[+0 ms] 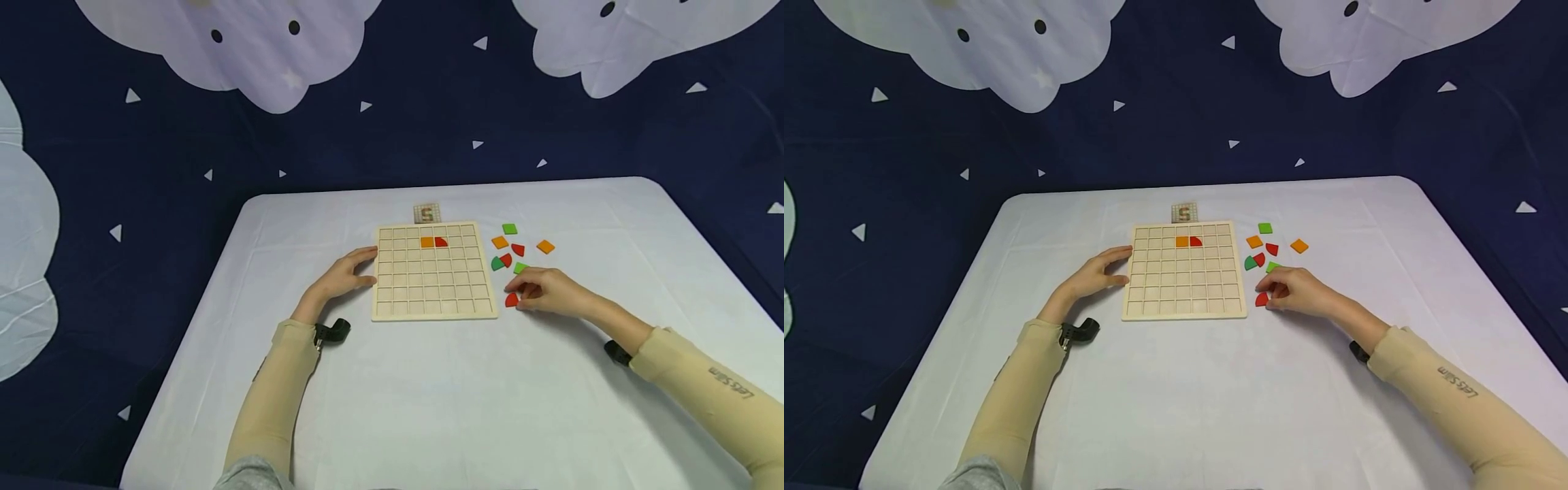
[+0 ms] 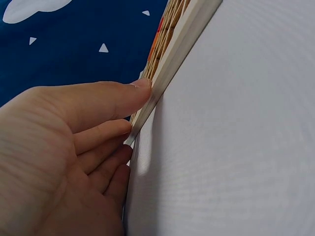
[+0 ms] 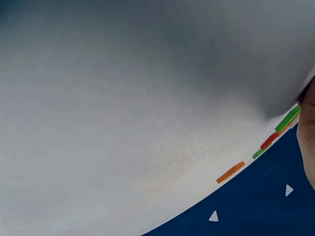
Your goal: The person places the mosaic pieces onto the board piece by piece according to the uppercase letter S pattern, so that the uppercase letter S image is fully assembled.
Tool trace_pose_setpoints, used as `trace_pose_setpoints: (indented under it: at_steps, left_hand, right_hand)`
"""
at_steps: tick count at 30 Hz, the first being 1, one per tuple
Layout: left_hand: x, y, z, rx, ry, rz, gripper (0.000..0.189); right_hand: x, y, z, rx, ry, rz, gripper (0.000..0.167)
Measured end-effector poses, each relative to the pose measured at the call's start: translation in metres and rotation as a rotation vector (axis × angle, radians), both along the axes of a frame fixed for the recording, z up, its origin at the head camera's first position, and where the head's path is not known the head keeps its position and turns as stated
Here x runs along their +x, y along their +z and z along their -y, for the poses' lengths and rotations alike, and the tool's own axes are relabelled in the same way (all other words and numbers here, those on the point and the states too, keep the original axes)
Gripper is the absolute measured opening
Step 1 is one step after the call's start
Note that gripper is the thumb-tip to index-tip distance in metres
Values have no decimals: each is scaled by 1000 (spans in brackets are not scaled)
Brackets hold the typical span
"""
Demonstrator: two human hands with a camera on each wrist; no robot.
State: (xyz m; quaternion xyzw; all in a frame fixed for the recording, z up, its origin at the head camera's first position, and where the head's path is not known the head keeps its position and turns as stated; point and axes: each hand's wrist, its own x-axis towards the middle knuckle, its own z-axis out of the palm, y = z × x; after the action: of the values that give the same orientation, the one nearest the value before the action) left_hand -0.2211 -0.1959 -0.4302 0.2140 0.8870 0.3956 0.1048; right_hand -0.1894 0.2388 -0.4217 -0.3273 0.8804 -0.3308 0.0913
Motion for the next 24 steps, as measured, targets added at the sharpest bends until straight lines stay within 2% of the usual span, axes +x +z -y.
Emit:
trace_pose_setpoints:
  at_steps: [5, 11, 15, 20, 24]
  left_hand:
    - [1, 1, -1, 1, -5, -8, 66]
    - [0, 0, -1, 9, -9, -11, 65]
    - [1, -1, -1, 6, -2, -5, 66]
    - [1, 0, 0, 4, 5, -6, 66]
    - [1, 1, 0, -4, 5, -12, 66]
  right_hand:
    - [2, -1, 2, 0, 33, -89, 28]
    - [2, 2, 2, 23, 33, -118, 27]
    - [-3, 14, 3, 29, 0, -117, 27]
    - [-17, 35, 6, 8, -52, -114, 28]
    - [-30, 44, 9, -1, -61, -159, 27]
